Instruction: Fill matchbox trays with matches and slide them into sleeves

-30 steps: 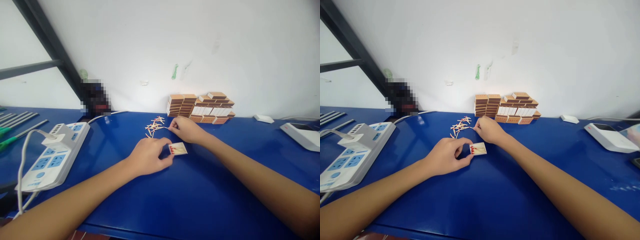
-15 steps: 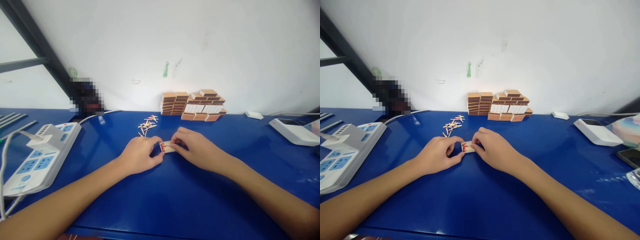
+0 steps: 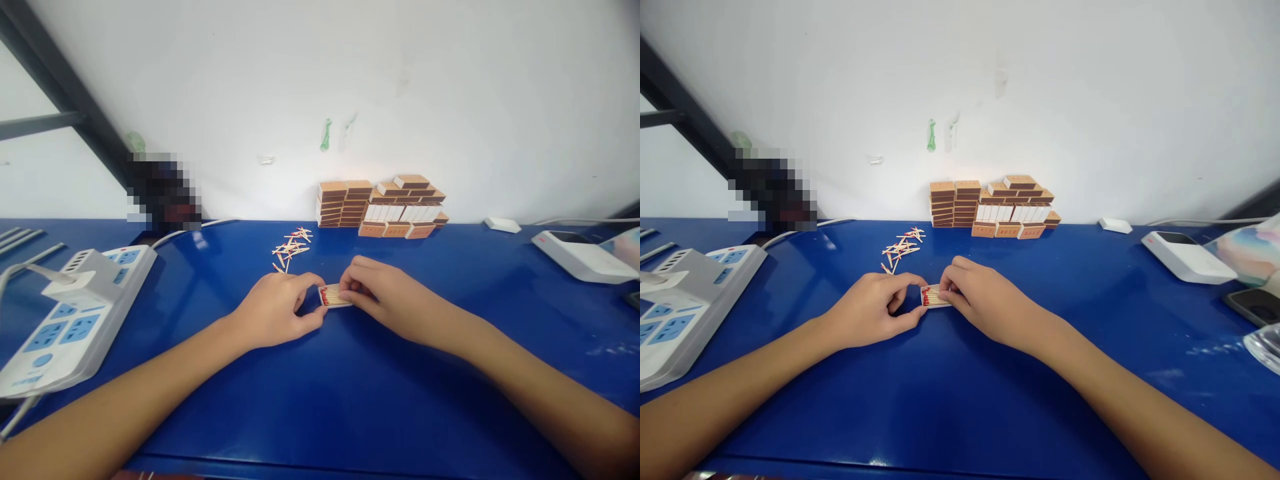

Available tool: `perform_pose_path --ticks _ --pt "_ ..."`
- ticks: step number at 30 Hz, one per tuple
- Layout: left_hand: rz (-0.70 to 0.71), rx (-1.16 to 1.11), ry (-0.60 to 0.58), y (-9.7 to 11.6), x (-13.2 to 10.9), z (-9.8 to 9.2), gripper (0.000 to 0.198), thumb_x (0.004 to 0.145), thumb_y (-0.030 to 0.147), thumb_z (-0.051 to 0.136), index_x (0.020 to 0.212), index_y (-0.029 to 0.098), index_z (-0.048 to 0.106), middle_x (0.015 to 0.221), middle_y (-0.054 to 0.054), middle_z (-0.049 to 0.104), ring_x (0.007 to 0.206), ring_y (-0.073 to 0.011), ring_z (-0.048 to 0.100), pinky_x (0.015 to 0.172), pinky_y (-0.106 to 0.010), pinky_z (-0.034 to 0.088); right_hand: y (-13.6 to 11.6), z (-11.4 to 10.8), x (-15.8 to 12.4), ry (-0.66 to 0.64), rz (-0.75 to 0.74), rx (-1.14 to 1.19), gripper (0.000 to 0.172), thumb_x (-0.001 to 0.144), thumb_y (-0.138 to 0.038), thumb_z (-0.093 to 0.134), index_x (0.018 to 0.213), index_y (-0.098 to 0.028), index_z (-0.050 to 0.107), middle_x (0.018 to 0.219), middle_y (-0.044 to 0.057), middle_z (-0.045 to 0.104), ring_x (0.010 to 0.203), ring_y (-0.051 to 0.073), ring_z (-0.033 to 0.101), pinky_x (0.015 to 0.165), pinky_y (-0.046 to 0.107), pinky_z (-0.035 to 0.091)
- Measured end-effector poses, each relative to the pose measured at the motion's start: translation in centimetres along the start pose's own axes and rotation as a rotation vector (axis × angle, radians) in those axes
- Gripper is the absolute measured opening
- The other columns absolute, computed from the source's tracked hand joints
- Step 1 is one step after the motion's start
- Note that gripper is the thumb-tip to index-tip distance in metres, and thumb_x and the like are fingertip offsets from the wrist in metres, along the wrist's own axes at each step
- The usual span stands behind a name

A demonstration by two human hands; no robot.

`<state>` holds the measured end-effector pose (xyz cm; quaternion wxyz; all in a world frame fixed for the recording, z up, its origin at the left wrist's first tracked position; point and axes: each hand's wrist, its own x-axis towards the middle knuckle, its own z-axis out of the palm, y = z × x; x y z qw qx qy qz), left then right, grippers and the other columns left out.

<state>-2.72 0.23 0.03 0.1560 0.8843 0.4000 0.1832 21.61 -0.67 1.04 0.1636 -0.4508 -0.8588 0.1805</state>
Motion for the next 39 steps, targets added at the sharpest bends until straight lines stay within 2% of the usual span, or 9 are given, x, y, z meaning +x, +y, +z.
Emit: perform_pose_path --ticks 5,9,13,15,19,24,29,33,39 --pt "-0.005 0.009 0.011 -0.1 0.1 -0.2 0.027 0.089 0.035 0.066 0.113 0.022 0.071 0.06 0.007 0.055 0.054 -0.0112 0.051 0.057 -0.025 0.035 0.2 -1.0 0.9 0.067 -0.011 0.025 0.014 0.1 -0.03 0.058 0.094 -0.023 0.069 0.093 0.003 0.066 0.077 0.016 0.061 0.069 0.03 0.045" --pt "0.031 -0.007 0.007 0.3 -0.1 0.1 0.029 0.089 0.034 0.066 0.114 0.021 0.071 0.06 0.007 0.056 0.053 -0.0113 0.052 0.058 -0.026 0.038 0.3 -1.8 4.1 0.177 0.051 0.015 0.016 0.094 -0.031 0.064 0.086 -0.02 0.072 0.077 0.002 0.069 0.069 0.016 0.06 0.065 0.03 0.043" --pt "0.096 0.004 0.01 0.5 -0.4 0.4 0.029 0.09 0.033 0.064 0.115 0.02 0.071 0.063 0.005 0.059 0.055 -0.0124 0.055 0.061 -0.027 0.041 0.0 -0.5 9.1 0.137 0.069 0.001 0.014 0.091 -0.029 0.067 0.082 -0.019 0.072 0.079 0.003 0.073 0.069 0.016 0.061 0.064 0.03 0.042" --pt "0.09 0.015 0.016 0.3 -0.4 0.4 0.028 0.09 0.033 0.064 0.114 0.02 0.071 0.062 0.005 0.059 0.055 -0.0128 0.055 0.06 -0.027 0.04 -0.1 0.4 11.2 0.113 0.088 -0.067 0.019 0.09 -0.036 0.07 0.081 -0.019 0.07 0.081 0.004 0.073 0.071 0.017 0.062 0.063 0.03 0.04" --pt "0.064 0.026 0.019 -0.1 -0.2 0.2 0.029 0.09 0.034 0.064 0.115 0.02 0.071 0.063 0.004 0.06 0.054 -0.0131 0.055 0.058 -0.027 0.038 -0.1 1.4 13.3 0.032 0.122 -0.136 0.024 0.089 -0.04 0.073 0.076 -0.02 0.066 0.078 0.003 0.072 0.069 0.017 0.06 0.06 0.031 0.037" --pt "0.078 0.039 0.011 -0.2 -0.2 0.1 0.028 0.091 0.034 0.064 0.114 0.02 0.071 0.063 0.004 0.061 0.056 -0.0136 0.056 0.059 -0.027 0.039 0.5 0.8 11.8 -0.028 0.098 -0.159 0.016 0.092 -0.026 0.069 0.078 -0.02 0.064 0.08 0.003 0.072 0.071 0.017 0.061 0.062 0.03 0.038" --pt "0.056 0.032 0.017 -0.2 0.0 0.0 0.029 0.09 0.034 0.064 0.115 0.02 0.071 0.061 0.005 0.058 0.053 -0.0126 0.052 0.058 -0.027 0.038 2.0 -0.6 7.9 -0.071 0.085 -0.182 0.019 0.097 -0.03 0.061 0.081 -0.021 0.062 0.082 0.005 0.07 0.072 0.019 0.059 0.064 0.031 0.039" --pt "0.008 0.025 0.015 -0.3 0.2 0.0 0.029 0.089 0.035 0.065 0.114 0.021 0.071 0.06 0.005 0.057 0.052 -0.0122 0.051 0.057 -0.026 0.036 3.1 -1.7 3.7 -0.011 0.083 -0.127 0.023 0.102 -0.038 0.054 0.087 -0.021 0.06 0.087 0.005 0.068 0.073 0.019 0.058 0.065 0.032 0.04" --pt "-0.018 0.017 0.015 -0.1 0.2 0.2 0.031 0.089 0.035 0.067 0.116 0.021 0.07 0.061 0.006 0.058 0.054 -0.012 0.053 0.057 -0.025 0.035 1.2 -1.2 0.2 0.029 0.007 0.008 0.022 0.105 -0.041 0.051 0.095 -0.023 0.059 0.092 0.003 0.066 0.075 0.017 0.059 0.066 0.03 0.043"
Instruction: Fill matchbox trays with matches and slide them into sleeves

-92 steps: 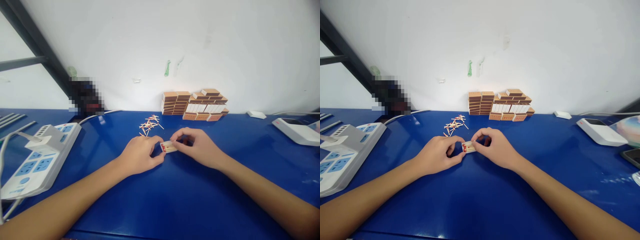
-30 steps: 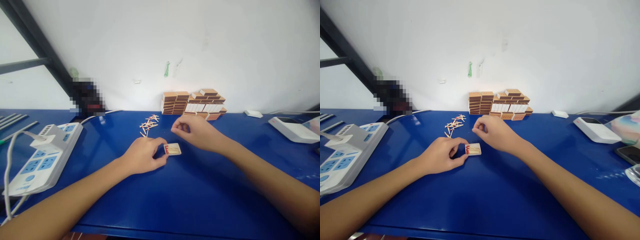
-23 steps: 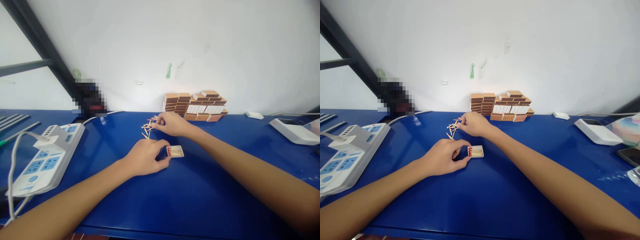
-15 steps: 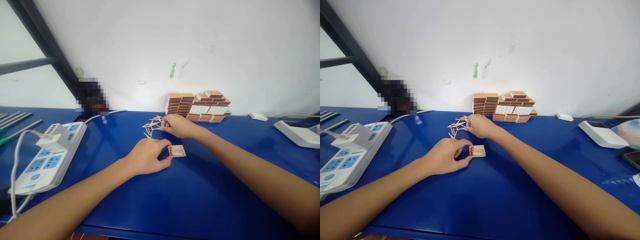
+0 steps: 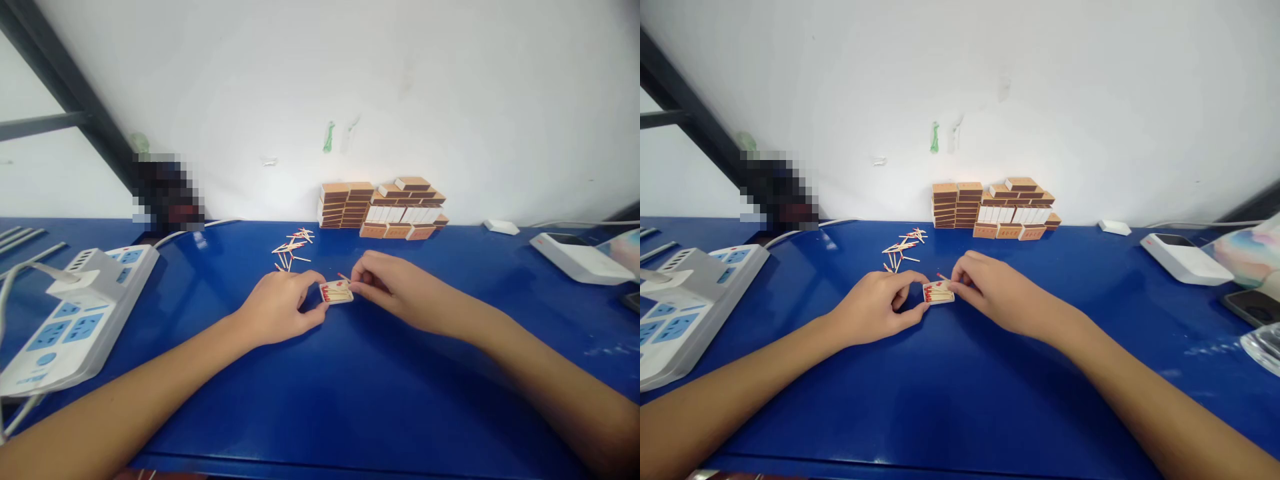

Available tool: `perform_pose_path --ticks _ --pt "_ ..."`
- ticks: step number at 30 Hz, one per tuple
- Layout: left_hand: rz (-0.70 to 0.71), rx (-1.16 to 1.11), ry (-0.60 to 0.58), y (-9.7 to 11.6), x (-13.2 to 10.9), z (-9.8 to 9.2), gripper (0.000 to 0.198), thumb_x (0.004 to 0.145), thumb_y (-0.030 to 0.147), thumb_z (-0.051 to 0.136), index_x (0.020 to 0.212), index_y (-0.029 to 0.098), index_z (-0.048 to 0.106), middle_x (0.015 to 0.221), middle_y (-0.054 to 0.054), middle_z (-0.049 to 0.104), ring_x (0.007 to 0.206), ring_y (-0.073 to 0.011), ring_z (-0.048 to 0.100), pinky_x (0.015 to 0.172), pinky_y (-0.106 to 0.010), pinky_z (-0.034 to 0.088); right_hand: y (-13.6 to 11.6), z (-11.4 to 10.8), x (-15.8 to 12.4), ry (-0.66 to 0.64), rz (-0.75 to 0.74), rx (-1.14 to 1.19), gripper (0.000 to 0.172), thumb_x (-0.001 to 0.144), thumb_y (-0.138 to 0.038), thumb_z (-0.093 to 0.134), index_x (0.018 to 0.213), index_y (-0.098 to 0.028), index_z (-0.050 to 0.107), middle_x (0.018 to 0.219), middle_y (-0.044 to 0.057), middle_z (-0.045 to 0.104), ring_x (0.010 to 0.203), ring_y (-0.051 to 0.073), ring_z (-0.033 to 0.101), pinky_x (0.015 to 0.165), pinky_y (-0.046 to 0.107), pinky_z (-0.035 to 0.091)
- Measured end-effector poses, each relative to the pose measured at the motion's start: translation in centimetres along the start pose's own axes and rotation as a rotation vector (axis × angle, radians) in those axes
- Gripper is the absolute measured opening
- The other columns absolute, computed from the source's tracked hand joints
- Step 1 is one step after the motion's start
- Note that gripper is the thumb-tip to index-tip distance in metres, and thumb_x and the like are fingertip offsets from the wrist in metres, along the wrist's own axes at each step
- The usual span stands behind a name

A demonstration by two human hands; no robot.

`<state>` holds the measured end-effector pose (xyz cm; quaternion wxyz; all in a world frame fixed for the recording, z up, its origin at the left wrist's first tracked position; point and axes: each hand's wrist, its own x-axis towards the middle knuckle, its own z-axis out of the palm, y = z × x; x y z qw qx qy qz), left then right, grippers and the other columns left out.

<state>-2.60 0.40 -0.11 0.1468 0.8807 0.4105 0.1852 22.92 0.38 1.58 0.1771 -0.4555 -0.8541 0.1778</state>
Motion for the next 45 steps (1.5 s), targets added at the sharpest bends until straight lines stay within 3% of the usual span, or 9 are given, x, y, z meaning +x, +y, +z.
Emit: perform_pose_path --ticks 8,12,15,19,29,38,42,45 --pt "-0.004 -0.032 -0.028 0.2 -0.1 0.1 0.028 0.089 0.035 0.067 0.113 0.022 0.07 0.062 0.006 0.057 0.056 -0.0115 0.052 0.057 -0.025 0.035 -1.1 1.8 -0.1 0.03 -0.101 -0.196 0.012 0.104 -0.027 0.051 0.098 -0.02 0.059 0.096 0.006 0.064 0.075 0.018 0.061 0.064 0.031 0.042" --pt "-0.008 -0.031 -0.037 0.3 -0.1 0.0 0.03 0.089 0.035 0.067 0.116 0.023 0.07 0.062 0.007 0.056 0.056 -0.0115 0.052 0.058 -0.025 0.035 -0.9 1.1 -0.4 0.084 -0.093 -0.15 0.013 0.104 -0.029 0.052 0.099 -0.022 0.062 0.097 0.006 0.065 0.077 0.018 0.062 0.065 0.03 0.044" --pt "-0.014 -0.026 -0.041 0.3 -0.1 0.0 0.029 0.089 0.035 0.066 0.116 0.023 0.07 0.061 0.007 0.056 0.056 -0.0115 0.052 0.058 -0.026 0.036 -0.7 0.8 -0.5 0.035 -0.078 -0.149 0.014 0.104 -0.026 0.051 0.098 -0.022 0.063 0.098 0.006 0.065 0.078 0.018 0.061 0.067 0.031 0.044" --pt "0.0 -0.017 -0.033 0.3 -0.1 0.1 0.028 0.09 0.035 0.066 0.114 0.022 0.07 0.062 0.007 0.055 0.056 -0.0114 0.051 0.058 -0.026 0.036 -0.7 1.1 -0.5 -0.022 -0.047 -0.128 0.014 0.103 -0.024 0.051 0.095 -0.022 0.062 0.095 0.004 0.065 0.076 0.017 0.06 0.067 0.031 0.044" --pt "0.02 -0.018 -0.022 0.2 -0.1 0.1 0.028 0.089 0.034 0.067 0.113 0.021 0.07 0.061 0.007 0.055 0.054 -0.0109 0.05 0.057 -0.024 0.034 -1.2 1.5 -0.4 0.022 -0.065 -0.056 0.015 0.102 -0.022 0.053 0.099 -0.021 0.068 0.091 0.002 0.062 0.075 0.015 0.057 0.067 0.029 0.041" --pt "0.056 -0.097 -0.016 0.4 -0.3 -0.1 0.026 0.087 0.032 0.068 0.111 0.023 0.071 0.059 0.009 0.053 0.052 -0.0091 0.05 0.057 -0.024 0.036 0.1 0.5 0.5 0.247 -0.046 -0.032 0.012 0.098 -0.024 0.059 0.088 -0.02 0.066 0.075 -0.001 0.06 0.066 0.013 0.053 0.064 0.028 0.039" --pt "-0.012 -0.085 0.049 -0.4 0.2 -0.5 0.026 0.087 0.034 0.07 0.111 0.023 0.072 0.058 0.009 0.051 0.051 -0.0089 0.049 0.056 -0.024 0.035 1.3 0.3 1.2 0.263 0.036 0.003 0.014 0.095 -0.028 0.061 0.086 -0.02 0.068 0.067 -0.002 0.06 0.06 0.013 0.051 0.06 0.028 0.038" --pt "0.012 -0.095 0.015 -0.4 0.2 -0.5 0.026 0.087 0.034 0.069 0.11 0.023 0.072 0.057 0.009 0.052 0.052 -0.0093 0.051 0.057 -0.025 0.035 1.2 0.2 2.8 0.257 0.041 -0.021 0.013 0.093 -0.027 0.062 0.086 -0.019 0.07 0.069 -0.001 0.064 0.063 0.014 0.054 0.061 0.028 0.038"
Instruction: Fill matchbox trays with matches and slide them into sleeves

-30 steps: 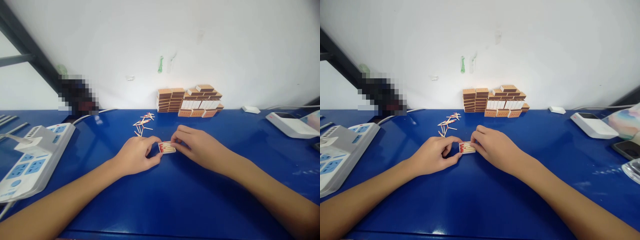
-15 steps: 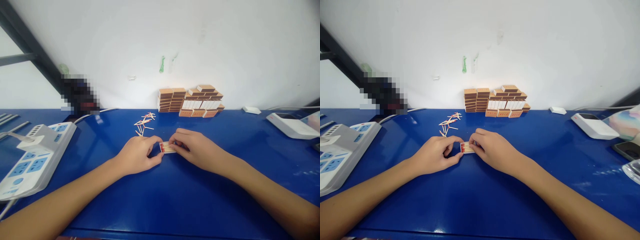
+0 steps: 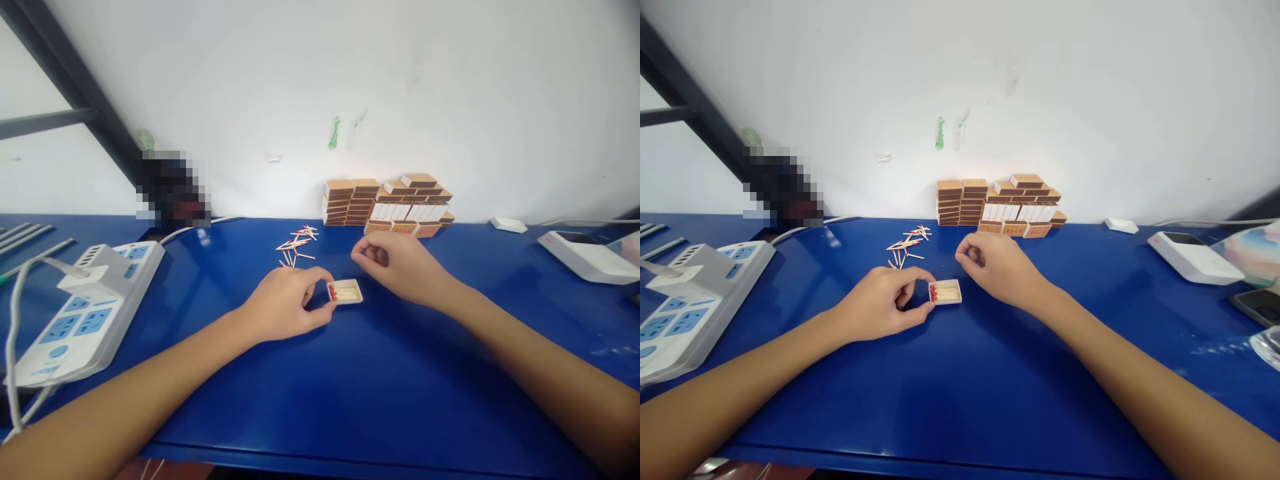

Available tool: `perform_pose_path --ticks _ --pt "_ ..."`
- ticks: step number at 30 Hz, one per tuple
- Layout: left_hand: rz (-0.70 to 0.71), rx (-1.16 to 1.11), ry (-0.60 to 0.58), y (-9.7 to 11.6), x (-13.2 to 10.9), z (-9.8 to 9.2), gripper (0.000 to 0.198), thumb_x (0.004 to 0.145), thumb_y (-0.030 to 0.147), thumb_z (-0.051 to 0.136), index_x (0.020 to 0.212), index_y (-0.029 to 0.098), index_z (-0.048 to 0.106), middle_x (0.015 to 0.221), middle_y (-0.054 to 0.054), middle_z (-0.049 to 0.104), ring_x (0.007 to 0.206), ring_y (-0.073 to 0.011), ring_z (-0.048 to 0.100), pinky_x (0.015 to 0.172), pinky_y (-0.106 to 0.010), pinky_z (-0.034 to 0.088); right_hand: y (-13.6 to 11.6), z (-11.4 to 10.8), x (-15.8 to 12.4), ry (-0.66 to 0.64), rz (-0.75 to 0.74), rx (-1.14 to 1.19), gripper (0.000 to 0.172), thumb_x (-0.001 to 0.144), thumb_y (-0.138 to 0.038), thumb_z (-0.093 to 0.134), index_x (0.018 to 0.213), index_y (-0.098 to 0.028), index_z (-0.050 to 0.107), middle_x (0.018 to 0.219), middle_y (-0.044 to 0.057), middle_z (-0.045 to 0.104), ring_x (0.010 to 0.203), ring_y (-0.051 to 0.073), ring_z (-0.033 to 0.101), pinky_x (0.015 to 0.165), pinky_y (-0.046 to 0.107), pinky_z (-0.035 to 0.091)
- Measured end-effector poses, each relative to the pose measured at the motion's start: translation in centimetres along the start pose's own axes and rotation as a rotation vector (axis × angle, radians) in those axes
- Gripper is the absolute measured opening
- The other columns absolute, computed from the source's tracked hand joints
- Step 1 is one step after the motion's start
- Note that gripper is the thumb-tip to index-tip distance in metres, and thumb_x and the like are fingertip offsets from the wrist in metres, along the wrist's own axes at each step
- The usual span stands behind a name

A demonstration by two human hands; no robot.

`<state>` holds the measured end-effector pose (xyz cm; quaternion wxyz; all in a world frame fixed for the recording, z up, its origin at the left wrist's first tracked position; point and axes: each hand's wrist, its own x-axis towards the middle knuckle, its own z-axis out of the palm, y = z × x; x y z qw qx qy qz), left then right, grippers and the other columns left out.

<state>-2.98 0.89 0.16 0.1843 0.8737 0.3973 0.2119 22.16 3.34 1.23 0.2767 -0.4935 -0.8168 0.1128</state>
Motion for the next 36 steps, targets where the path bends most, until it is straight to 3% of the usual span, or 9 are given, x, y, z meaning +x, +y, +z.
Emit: perform_pose_path --ticks 3,9,15,18,21,24,28,33,36 --pt "-0.005 0.032 -0.026 0.2 -0.1 0.2 0.025 0.087 0.034 0.068 0.109 0.022 0.072 0.058 0.008 0.054 0.053 -0.0102 0.051 0.057 -0.025 0.034 -1.2 1.1 2.8 -0.034 -0.043 -0.064 0.01 0.09 -0.023 0.065 0.086 -0.018 0.072 0.076 0.001 0.068 0.07 0.015 0.057 0.065 0.028 0.038" --pt "-0.005 0.063 -0.047 0.2 0.0 0.0 0.024 0.088 0.034 0.067 0.108 0.022 0.072 0.058 0.007 0.056 0.053 -0.0109 0.051 0.057 -0.026 0.033 -3.5 4.0 7.2 -0.318 -0.028 -0.086 0.008 0.087 -0.022 0.069 0.081 -0.017 0.071 0.078 0.002 0.072 0.069 0.015 0.059 0.063 0.028 0.037" --pt "-0.112 0.107 0.002 -0.3 0.2 -0.4 0.025 0.085 0.033 0.068 0.107 0.022 0.072 0.059 0.007 0.057 0.054 -0.0127 0.052 0.058 -0.028 0.034 -2.6 1.4 5.0 -0.288 -0.075 -0.125 0.01 0.094 -0.023 0.061 0.086 -0.018 0.065 0.085 0.005 0.068 0.075 0.016 0.057 0.066 0.028 0.037" --pt "-0.132 0.121 0.024 -0.4 0.3 -0.4 0.025 0.084 0.033 0.067 0.106 0.022 0.072 0.059 0.006 0.058 0.054 -0.0134 0.053 0.057 -0.028 0.033 -2.4 -0.4 2.8 -0.361 -0.089 -0.108 0.012 0.096 -0.026 0.058 0.089 -0.019 0.064 0.085 0.003 0.067 0.074 0.016 0.056 0.065 0.028 0.037" --pt "-0.137 0.128 0.03 -0.3 0.3 -0.3 0.024 0.085 0.034 0.065 0.105 0.022 0.072 0.06 0.005 0.059 0.054 -0.0138 0.053 0.057 -0.028 0.035 -2.9 -1.0 1.6 -0.402 -0.131 -0.078 0.01 0.096 -0.025 0.057 0.091 -0.02 0.065 0.092 0.004 0.068 0.077 0.016 0.057 0.067 0.028 0.039" --pt "-0.114 0.139 0.031 0.4 -0.1 0.0 0.025 0.086 0.034 0.064 0.106 0.022 0.071 0.061 0.004 0.06 0.054 -0.0139 0.055 0.057 -0.027 0.036 -3.5 -0.8 2.1 -0.321 -0.093 -0.074 0.009 0.094 -0.025 0.06 0.091 -0.02 0.067 0.083 0.002 0.068 0.073 0.015 0.057 0.065 0.028 0.038" --pt "0.017 0.131 -0.025 2.0 -1.3 0.9 0.027 0.086 0.035 0.063 0.109 0.022 0.07 0.066 0.003 0.063 0.056 -0.0154 0.058 0.055 -0.028 0.037 -4.3 0.4 4.4 -0.195 0.046 -0.065 0.018 0.092 -0.028 0.064 0.077 -0.019 0.067 0.069 0.0 0.067 0.063 0.013 0.057 0.061 0.028 0.039" --pt "0.121 0.099 -0.072 2.8 -2.1 1.8 0.027 0.086 0.033 0.063 0.109 0.021 0.07 0.07 0.002 0.067 0.061 -0.0177 0.063 0.057 -0.03 0.041 -6.4 3.8 6.8 -0.302 0.136 -0.126 0.047 0.092 -0.055 0.062 0.061 -0.02 0.063 0.061 0.005 0.065 0.059 0.017 0.058 0.057 0.033 0.038" --pt "0.116 0.106 -0.061 2.5 -2.0 1.7 0.025 0.087 0.034 0.064 0.106 0.02 0.072 0.069 0.001 0.068 0.058 -0.0176 0.062 0.055 -0.03 0.04 -7.7 5.5 7.6 -0.31 0.119 -0.242 0.042 0.089 -0.057 0.066 0.071 -0.019 0.067 0.074 0.01 0.07 0.068 0.021 0.063 0.059 0.033 0.039"
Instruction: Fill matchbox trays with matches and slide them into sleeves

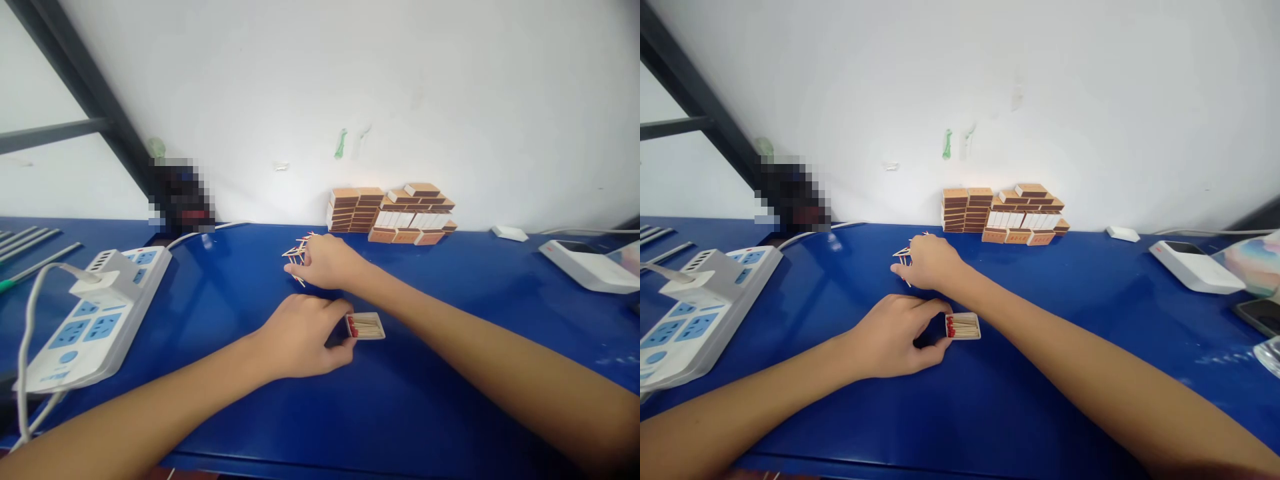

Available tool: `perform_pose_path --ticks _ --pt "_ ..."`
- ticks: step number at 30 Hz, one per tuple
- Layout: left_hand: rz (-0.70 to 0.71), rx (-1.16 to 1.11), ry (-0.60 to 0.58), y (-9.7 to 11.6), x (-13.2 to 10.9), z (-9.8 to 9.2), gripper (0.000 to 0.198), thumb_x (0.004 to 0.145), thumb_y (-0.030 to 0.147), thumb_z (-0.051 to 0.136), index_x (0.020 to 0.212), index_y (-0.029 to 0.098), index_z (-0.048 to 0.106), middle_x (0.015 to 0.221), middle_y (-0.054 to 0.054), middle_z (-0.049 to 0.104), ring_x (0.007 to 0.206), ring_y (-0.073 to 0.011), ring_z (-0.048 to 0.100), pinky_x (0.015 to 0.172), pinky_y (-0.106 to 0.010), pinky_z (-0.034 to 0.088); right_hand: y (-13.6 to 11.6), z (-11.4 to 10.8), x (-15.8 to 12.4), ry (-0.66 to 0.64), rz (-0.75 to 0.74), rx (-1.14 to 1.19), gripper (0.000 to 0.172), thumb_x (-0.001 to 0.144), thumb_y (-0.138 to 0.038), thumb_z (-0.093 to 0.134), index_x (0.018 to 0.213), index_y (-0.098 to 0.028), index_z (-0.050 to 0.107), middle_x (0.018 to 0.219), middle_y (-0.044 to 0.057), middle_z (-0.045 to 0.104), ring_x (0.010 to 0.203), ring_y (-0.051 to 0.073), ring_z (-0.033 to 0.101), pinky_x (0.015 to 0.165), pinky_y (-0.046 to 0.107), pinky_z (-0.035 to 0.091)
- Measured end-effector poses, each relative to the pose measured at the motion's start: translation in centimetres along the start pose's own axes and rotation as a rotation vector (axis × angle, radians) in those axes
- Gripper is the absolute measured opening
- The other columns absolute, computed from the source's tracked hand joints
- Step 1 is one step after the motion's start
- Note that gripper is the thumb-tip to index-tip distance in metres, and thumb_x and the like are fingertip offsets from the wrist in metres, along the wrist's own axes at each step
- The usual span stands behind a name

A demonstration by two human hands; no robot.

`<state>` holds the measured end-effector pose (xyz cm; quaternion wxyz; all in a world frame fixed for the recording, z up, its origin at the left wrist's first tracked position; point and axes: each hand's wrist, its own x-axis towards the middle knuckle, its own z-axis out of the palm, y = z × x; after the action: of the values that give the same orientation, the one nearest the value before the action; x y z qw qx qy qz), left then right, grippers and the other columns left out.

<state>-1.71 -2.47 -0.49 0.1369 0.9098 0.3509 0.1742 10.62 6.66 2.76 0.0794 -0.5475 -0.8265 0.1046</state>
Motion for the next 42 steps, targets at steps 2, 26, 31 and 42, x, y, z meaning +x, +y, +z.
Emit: perform_pose_path --ticks 2,26,31,42 --pt "0.002 0.006 0.006 -0.2 0.1 -0.1 0.025 0.087 0.034 0.064 0.105 0.019 0.072 0.07 0.0 0.069 0.058 -0.0179 0.063 0.054 -0.031 0.04 -0.5 0.2 0.2 -0.006 -0.011 -0.033 0.037 0.087 -0.054 0.07 0.077 -0.018 0.069 0.08 0.012 0.072 0.072 0.023 0.065 0.06 0.034 0.04" --pt "-0.24 0.104 0.064 -0.8 0.8 -0.6 0.025 0.087 0.036 0.064 0.106 0.021 0.07 0.069 0.0 0.068 0.059 -0.0189 0.064 0.057 -0.03 0.042 5.8 -4.0 -6.6 -0.168 -0.176 0.126 0.011 0.094 -0.028 0.059 0.085 -0.023 0.064 0.078 -0.001 0.07 0.065 0.015 0.058 0.058 0.028 0.038" --pt "-0.28 0.07 0.085 -1.1 1.0 -0.8 0.022 0.086 0.035 0.065 0.103 0.022 0.07 0.068 0.001 0.066 0.058 -0.0174 0.061 0.057 -0.03 0.039 6.5 -3.6 -8.5 -0.158 -0.234 0.092 0.016 0.099 -0.032 0.055 0.088 -0.024 0.063 0.089 0.002 0.071 0.074 0.017 0.061 0.064 0.029 0.041" --pt "-0.18 0.075 0.061 -0.7 0.6 -0.4 0.027 0.086 0.037 0.064 0.107 0.021 0.071 0.068 0.0 0.067 0.06 -0.0186 0.063 0.057 -0.031 0.039 4.6 -3.8 -6.0 0.051 -0.191 0.033 0.012 0.095 -0.025 0.059 0.085 -0.021 0.064 0.077 0.001 0.069 0.068 0.015 0.058 0.06 0.029 0.036"
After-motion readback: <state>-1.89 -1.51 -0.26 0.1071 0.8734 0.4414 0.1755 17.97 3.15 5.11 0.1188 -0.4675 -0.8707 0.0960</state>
